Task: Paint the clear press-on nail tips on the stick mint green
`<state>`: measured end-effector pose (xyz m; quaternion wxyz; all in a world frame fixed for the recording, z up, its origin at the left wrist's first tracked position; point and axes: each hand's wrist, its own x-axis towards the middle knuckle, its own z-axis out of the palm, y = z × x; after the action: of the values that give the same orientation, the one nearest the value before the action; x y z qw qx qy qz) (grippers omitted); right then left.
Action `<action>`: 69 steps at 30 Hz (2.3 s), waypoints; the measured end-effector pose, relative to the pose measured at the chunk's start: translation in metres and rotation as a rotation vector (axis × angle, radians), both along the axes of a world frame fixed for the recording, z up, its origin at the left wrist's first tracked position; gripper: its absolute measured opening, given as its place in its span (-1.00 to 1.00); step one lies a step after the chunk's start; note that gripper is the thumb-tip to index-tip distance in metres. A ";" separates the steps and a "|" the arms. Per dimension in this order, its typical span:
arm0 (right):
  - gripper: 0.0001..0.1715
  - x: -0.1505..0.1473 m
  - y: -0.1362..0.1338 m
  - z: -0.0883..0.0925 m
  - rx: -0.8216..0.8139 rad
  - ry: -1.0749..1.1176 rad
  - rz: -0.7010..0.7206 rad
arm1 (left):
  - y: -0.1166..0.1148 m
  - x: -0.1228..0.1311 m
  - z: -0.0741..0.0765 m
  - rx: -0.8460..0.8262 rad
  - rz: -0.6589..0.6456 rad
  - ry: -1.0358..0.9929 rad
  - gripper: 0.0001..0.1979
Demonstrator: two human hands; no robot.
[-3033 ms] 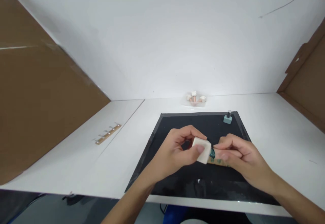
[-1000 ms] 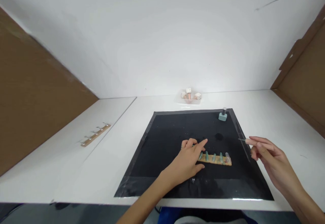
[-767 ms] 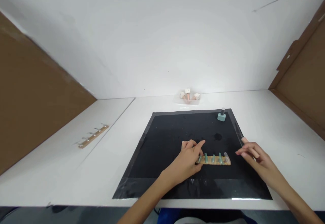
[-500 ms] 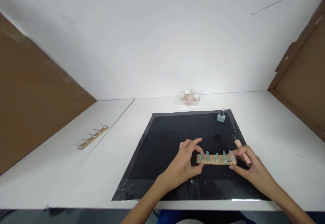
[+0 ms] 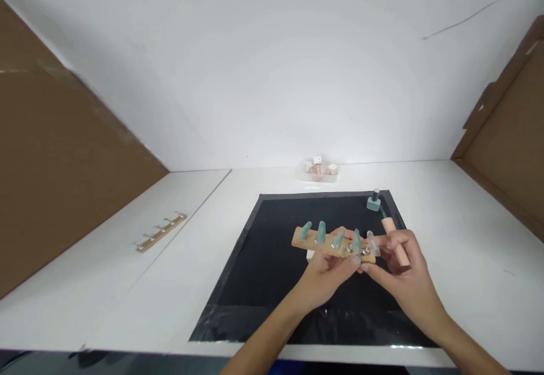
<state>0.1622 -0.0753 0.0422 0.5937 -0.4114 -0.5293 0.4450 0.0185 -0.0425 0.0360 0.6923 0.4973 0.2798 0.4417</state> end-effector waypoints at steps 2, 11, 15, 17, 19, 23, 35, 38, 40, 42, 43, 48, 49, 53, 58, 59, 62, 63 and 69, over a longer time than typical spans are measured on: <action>-0.58 0.000 0.004 0.001 -0.043 -0.052 0.059 | 0.003 -0.001 0.000 -0.011 -0.017 0.003 -0.58; -0.60 0.017 0.034 0.013 -0.126 -0.264 0.235 | 0.020 -0.006 0.006 -0.241 0.127 -0.036 -0.63; -0.63 0.033 0.052 0.029 -0.150 -0.103 0.190 | 0.031 -0.015 0.001 -0.330 0.106 -0.077 -0.64; -0.57 0.034 0.057 0.032 -0.179 -0.006 0.167 | 0.034 -0.018 -0.005 -0.372 0.042 -0.072 -0.62; -0.50 0.029 0.059 0.030 -0.202 0.084 0.114 | 0.036 -0.020 -0.010 -0.416 -0.004 -0.086 -0.59; -0.50 0.016 0.059 0.020 -0.268 0.215 0.089 | 0.038 -0.021 -0.018 -0.455 -0.057 -0.103 -0.59; -0.68 0.003 0.048 -0.006 -0.320 0.183 0.216 | 0.037 -0.027 -0.031 -0.468 -0.085 -0.203 -0.67; -0.70 0.000 0.049 0.000 -0.337 0.200 0.261 | 0.037 -0.027 -0.030 -0.487 -0.063 -0.201 -0.66; -0.73 -0.002 0.049 0.003 -0.352 0.228 0.287 | 0.036 -0.027 -0.029 -0.489 -0.053 -0.204 -0.65; -0.75 -0.002 0.049 0.002 -0.360 0.240 0.312 | 0.036 -0.027 -0.028 -0.483 -0.052 -0.218 -0.65; -0.76 -0.002 0.048 0.000 -0.357 0.234 0.317 | 0.036 -0.027 -0.028 -0.479 -0.052 -0.230 -0.65; -0.81 0.004 0.042 -0.010 -0.185 0.039 0.275 | 0.036 -0.026 -0.029 -0.467 -0.064 -0.266 -0.66; -0.82 0.005 0.041 -0.010 -0.120 -0.033 0.259 | 0.036 -0.026 -0.029 -0.461 -0.069 -0.270 -0.66; -0.72 0.008 0.043 -0.006 0.139 -0.284 0.268 | 0.036 -0.026 -0.028 -0.438 -0.092 -0.285 -0.67; -0.61 0.012 0.046 -0.003 0.317 -0.420 0.318 | 0.037 -0.026 -0.029 -0.437 -0.109 -0.303 -0.66; -0.59 0.012 0.046 -0.002 0.336 -0.433 0.322 | 0.037 -0.026 -0.029 -0.438 -0.111 -0.304 -0.66; -0.60 0.013 0.046 -0.002 0.368 -0.453 0.319 | 0.036 -0.026 -0.031 -0.442 -0.123 -0.286 -0.65; -0.62 0.013 0.046 -0.002 0.372 -0.451 0.315 | 0.036 -0.026 -0.031 -0.442 -0.128 -0.279 -0.65; -0.92 0.019 0.048 -0.005 0.266 -0.241 0.174 | 0.035 -0.027 -0.032 -0.373 -0.148 -0.255 -0.65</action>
<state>0.1812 -0.0268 0.0374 0.5345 -0.3322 -0.6844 0.3682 -0.0087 -0.0075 0.0035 0.8325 0.3202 0.2298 0.3894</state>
